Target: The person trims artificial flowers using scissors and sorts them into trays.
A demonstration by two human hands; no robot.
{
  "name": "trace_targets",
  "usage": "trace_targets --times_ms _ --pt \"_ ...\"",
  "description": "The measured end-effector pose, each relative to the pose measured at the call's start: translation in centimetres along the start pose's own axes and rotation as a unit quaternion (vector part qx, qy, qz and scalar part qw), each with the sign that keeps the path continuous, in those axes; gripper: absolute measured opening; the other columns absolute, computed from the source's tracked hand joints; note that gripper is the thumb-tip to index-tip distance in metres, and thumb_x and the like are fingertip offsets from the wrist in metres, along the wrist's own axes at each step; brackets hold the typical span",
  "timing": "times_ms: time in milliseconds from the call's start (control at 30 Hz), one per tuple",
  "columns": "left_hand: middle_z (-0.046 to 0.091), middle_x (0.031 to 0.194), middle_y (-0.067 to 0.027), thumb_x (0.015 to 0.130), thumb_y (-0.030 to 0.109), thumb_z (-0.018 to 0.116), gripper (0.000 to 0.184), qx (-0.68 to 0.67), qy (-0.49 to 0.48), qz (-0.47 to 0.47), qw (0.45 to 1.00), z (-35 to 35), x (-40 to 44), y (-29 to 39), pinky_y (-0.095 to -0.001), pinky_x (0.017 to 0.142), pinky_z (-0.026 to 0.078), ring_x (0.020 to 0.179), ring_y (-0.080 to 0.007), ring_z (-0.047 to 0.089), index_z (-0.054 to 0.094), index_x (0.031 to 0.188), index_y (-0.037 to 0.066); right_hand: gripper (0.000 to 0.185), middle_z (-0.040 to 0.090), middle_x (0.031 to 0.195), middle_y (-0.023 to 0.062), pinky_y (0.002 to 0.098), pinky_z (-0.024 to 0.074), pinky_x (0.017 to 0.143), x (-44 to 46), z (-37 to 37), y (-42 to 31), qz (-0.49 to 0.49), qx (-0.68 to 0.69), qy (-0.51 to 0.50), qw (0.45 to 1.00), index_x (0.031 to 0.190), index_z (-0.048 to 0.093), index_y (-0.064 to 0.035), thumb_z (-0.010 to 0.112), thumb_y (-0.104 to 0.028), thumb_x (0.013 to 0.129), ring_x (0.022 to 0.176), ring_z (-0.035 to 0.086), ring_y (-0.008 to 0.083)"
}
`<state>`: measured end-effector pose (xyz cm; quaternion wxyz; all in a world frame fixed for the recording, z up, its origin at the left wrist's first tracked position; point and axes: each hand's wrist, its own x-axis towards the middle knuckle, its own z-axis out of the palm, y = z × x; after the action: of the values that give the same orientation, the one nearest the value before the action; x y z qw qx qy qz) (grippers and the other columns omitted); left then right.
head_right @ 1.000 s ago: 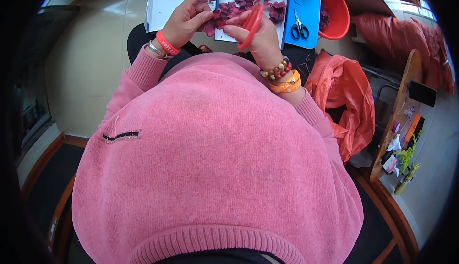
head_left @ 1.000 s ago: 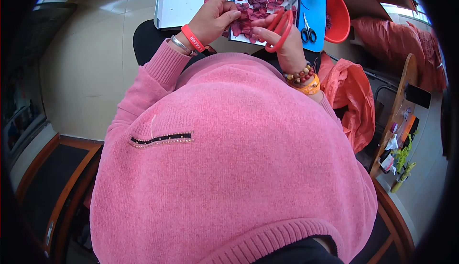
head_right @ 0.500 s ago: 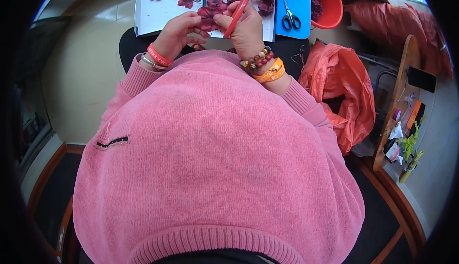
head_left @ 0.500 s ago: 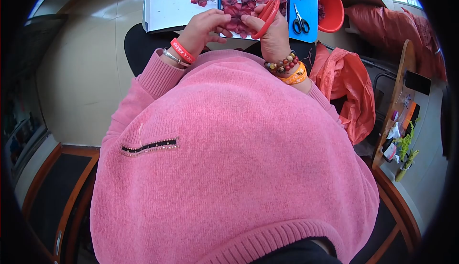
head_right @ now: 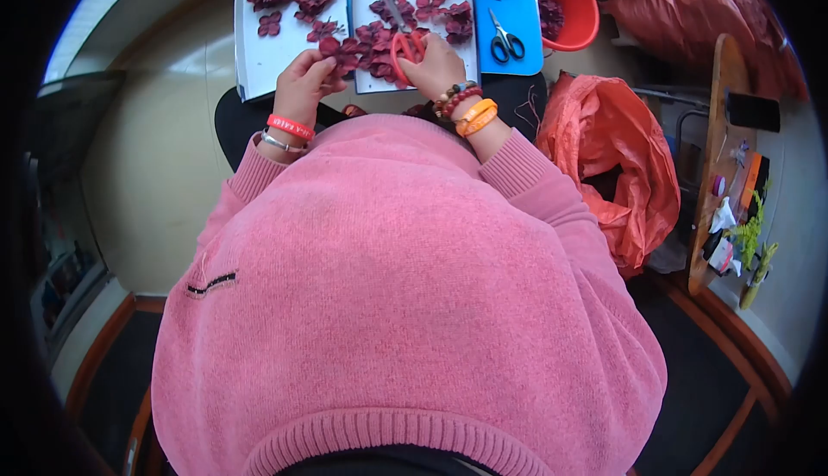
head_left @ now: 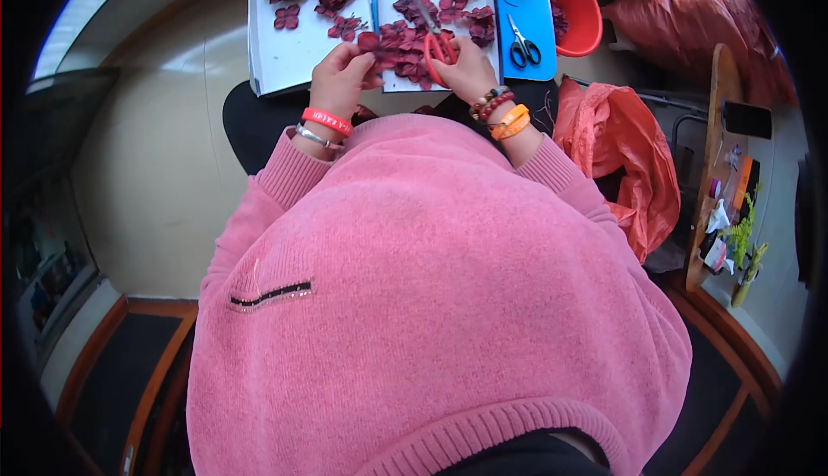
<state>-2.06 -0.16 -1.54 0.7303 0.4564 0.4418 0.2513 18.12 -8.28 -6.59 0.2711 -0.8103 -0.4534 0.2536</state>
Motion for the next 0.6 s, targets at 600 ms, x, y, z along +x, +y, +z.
trace_targets --times_ms 600 --pt "0.060 0.075 -0.0053 0.084 0.010 0.056 0.009 -0.011 0.003 0.026 1.000 1.2 0.7 -0.2 -0.0237 0.060 0.050 0.062 -0.0123 0.060 0.055 0.085 0.001 0.037 0.048 0.110 0.0277 0.0423 0.0478 0.081 3.3 -6.9 10.5 0.210 -0.209 0.136 0.945 0.105 0.046 0.0070 0.056 -0.017 0.079 0.093 0.057 0.0394"
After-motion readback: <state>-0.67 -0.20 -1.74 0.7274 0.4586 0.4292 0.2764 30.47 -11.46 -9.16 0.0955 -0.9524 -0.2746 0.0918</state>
